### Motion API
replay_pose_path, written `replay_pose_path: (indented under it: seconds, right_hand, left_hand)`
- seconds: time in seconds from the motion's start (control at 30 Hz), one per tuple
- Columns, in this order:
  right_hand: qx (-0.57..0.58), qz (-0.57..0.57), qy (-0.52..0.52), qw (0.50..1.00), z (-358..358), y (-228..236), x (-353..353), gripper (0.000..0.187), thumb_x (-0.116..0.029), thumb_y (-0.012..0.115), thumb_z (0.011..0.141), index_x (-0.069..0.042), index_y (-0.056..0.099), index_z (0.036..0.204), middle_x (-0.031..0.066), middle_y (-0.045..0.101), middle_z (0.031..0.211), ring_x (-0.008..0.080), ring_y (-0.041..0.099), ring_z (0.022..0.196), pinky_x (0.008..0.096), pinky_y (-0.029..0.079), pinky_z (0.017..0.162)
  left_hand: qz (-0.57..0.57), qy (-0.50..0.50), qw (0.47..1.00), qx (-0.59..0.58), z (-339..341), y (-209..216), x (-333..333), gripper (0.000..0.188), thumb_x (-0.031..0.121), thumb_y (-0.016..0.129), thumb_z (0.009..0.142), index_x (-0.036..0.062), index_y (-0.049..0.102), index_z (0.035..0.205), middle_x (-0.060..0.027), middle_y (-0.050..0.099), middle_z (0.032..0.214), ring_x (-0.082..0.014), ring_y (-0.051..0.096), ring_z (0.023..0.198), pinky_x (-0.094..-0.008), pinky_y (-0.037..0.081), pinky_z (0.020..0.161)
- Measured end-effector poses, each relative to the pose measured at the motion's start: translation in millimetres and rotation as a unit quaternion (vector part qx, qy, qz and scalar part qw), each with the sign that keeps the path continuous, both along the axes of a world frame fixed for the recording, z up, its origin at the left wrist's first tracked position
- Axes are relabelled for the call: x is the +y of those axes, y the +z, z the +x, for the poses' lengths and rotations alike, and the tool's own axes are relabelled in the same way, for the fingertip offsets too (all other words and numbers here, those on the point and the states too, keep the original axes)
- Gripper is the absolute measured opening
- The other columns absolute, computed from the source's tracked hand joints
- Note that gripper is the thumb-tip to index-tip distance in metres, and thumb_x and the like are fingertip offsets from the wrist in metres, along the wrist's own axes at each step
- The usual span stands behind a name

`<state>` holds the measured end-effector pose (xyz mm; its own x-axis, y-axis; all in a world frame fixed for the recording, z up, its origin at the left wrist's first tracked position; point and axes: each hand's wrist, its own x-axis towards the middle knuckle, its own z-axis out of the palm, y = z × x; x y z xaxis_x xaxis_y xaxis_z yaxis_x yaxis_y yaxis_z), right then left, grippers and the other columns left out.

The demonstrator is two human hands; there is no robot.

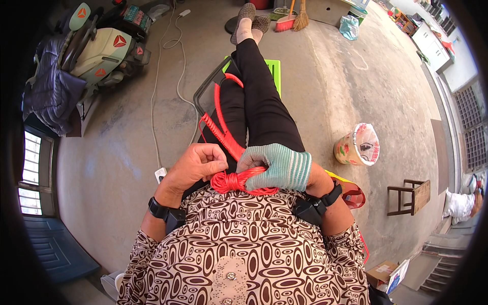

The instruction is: Winding red rope around a black frame while sitting on a stool.

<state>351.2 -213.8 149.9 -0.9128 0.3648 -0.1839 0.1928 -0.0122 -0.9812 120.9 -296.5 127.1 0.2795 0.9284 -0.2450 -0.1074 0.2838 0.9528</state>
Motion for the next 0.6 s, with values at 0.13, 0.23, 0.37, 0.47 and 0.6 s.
replay_pose_path:
  seconds: [0.13,0.23,0.37,0.47,0.6]
  right_hand:
    - [0.018,0.007,0.0,1.0,-1.6,-4.1,-1.1,0.033,-0.008,0.076,0.076,0.001,0.062,0.103,0.0052,0.066,0.095,0.0115,0.06,0.09,0.0252,0.048,0.084]
    - [0.033,-0.064,-0.054,0.996,-1.3,-2.2,-3.1,0.032,-0.008,0.077,0.076,0.0,0.062,0.103,0.0031,0.065,0.094,0.0091,0.059,0.089,0.0237,0.048,0.082]
    - [0.01,-0.043,-0.103,0.994,-1.6,3.0,1.8,0.032,-0.007,0.075,0.077,-0.003,0.062,0.106,0.0002,0.063,0.092,0.0054,0.056,0.084,0.021,0.047,0.078]
    - [0.022,-0.045,-0.136,0.989,-5.4,-0.6,5.8,0.031,-0.007,0.073,0.078,-0.002,0.062,0.107,-0.0006,0.063,0.091,0.0058,0.056,0.084,0.0209,0.047,0.077]
    - [0.01,-0.051,-0.152,0.987,-11.2,6.3,5.5,0.031,-0.008,0.071,0.078,-0.002,0.061,0.107,-0.0011,0.062,0.09,0.0058,0.056,0.084,0.0212,0.047,0.077]
  left_hand:
    - [-0.003,0.007,1.0,0.006,-0.4,-2.0,-1.4,0.012,0.014,0.066,0.088,0.0055,0.061,0.082,0.006,0.055,0.068,-0.0002,0.047,0.054,-0.0162,0.036,0.047]
    - [0.013,0.014,1.0,0.017,-1.2,-6.1,-0.8,0.014,0.016,0.063,0.091,0.005,0.06,0.083,0.0056,0.055,0.068,-0.0005,0.046,0.053,-0.0163,0.035,0.046]
    - [0.004,0.018,0.999,-0.047,-2.4,-9.2,2.1,0.018,0.022,0.061,0.093,0.0048,0.062,0.088,0.0051,0.056,0.069,-0.0008,0.046,0.053,-0.0159,0.035,0.046]
    - [0.014,0.028,0.998,-0.049,-4.8,-12.2,5.8,0.02,0.024,0.061,0.094,0.0048,0.063,0.091,0.0053,0.056,0.069,-0.0009,0.046,0.053,-0.0158,0.035,0.046]
    - [0.02,0.034,0.998,-0.042,-10.7,-4.9,6.7,0.021,0.025,0.062,0.093,0.0041,0.063,0.093,0.005,0.056,0.069,-0.001,0.047,0.053,-0.016,0.035,0.045]
